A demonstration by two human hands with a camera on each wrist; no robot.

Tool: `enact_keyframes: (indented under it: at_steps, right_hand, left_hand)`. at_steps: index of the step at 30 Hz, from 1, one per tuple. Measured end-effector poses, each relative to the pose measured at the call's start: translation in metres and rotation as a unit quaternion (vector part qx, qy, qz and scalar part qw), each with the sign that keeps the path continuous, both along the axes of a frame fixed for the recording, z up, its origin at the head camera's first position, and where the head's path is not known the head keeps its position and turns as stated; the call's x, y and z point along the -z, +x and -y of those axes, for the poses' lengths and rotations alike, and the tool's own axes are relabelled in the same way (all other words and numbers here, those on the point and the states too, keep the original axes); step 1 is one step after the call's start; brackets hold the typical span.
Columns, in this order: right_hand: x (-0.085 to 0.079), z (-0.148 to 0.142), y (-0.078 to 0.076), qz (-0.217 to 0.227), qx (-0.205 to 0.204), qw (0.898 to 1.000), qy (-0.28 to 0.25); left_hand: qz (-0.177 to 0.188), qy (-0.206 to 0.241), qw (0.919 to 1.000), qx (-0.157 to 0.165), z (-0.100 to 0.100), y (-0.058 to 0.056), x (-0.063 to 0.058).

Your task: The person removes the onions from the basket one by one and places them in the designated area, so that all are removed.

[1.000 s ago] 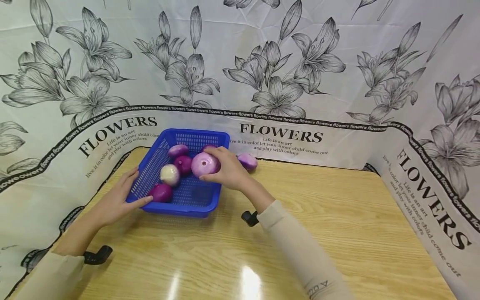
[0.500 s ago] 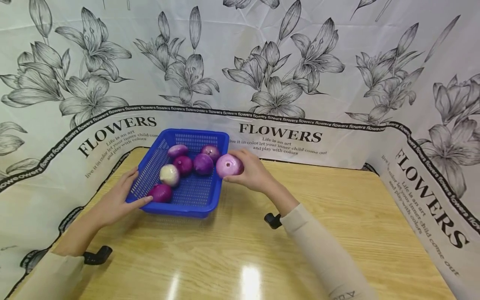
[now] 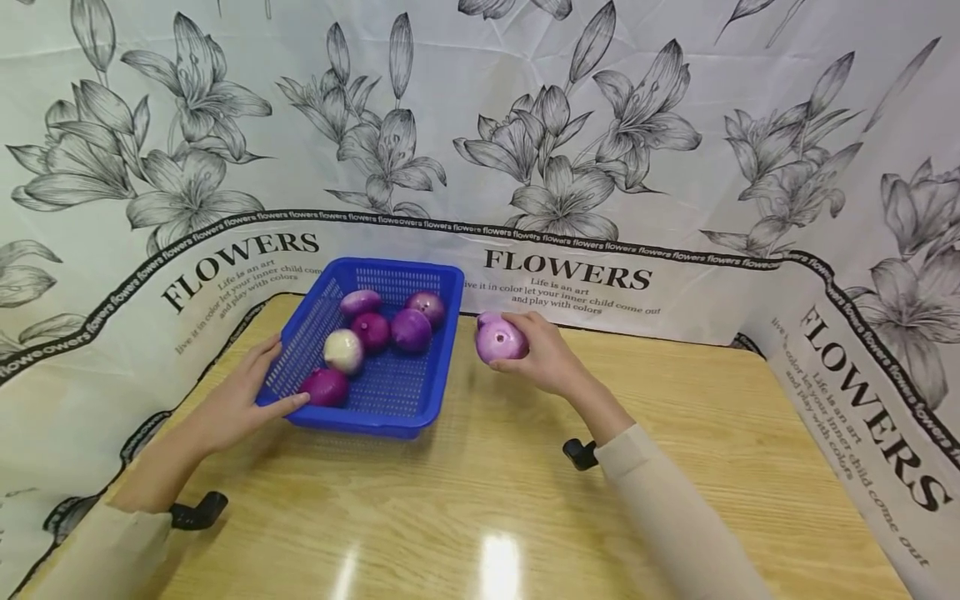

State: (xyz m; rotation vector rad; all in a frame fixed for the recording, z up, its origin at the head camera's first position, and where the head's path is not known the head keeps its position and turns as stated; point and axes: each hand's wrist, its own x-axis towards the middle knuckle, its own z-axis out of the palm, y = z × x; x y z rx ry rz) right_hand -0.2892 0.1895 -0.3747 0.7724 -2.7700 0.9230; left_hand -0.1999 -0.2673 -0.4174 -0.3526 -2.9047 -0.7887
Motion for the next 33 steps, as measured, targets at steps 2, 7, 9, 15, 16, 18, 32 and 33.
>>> enact_keyframes:
  at_steps: [2,7,9,15,16,18,32,33]
  right_hand:
    - [0.003,-0.008,-0.002,0.001,0.006,1.000,0.006]
    - [0.008,-0.026,-0.007,0.012,0.024,1.000,0.014]
    - [0.009,-0.031,-0.009,0.015,0.032,0.999,0.019]
    - [0.012,-0.044,-0.021,0.018,0.051,0.998,0.034]
    - [0.013,-0.045,-0.023,0.021,0.054,0.998,0.036]
    - [0.015,-0.048,-0.026,0.027,0.060,0.997,0.041]
    - [0.035,-0.060,-0.055,0.043,0.086,0.994,0.045]
    - [0.037,-0.060,-0.057,0.043,0.088,0.994,0.043]
  left_hand:
    - [0.000,0.001,1.0000,0.001,0.000,0.000,-0.001]
    - [0.002,-0.001,1.0000,0.000,0.000,0.000,-0.003]
    - [0.001,-0.001,1.0000,0.000,0.000,-0.001,-0.003]
    - [-0.001,0.007,1.0000,0.003,0.000,-0.002,-0.004]
    - [-0.002,0.007,1.0000,0.003,0.000,-0.002,-0.004]
    - [0.000,0.009,1.0000,0.004,0.000,-0.002,-0.004]
    - [0.007,0.009,0.9999,0.005,0.000,-0.001,-0.002]
    - [0.007,0.010,0.9999,0.004,0.000,-0.001,-0.002]
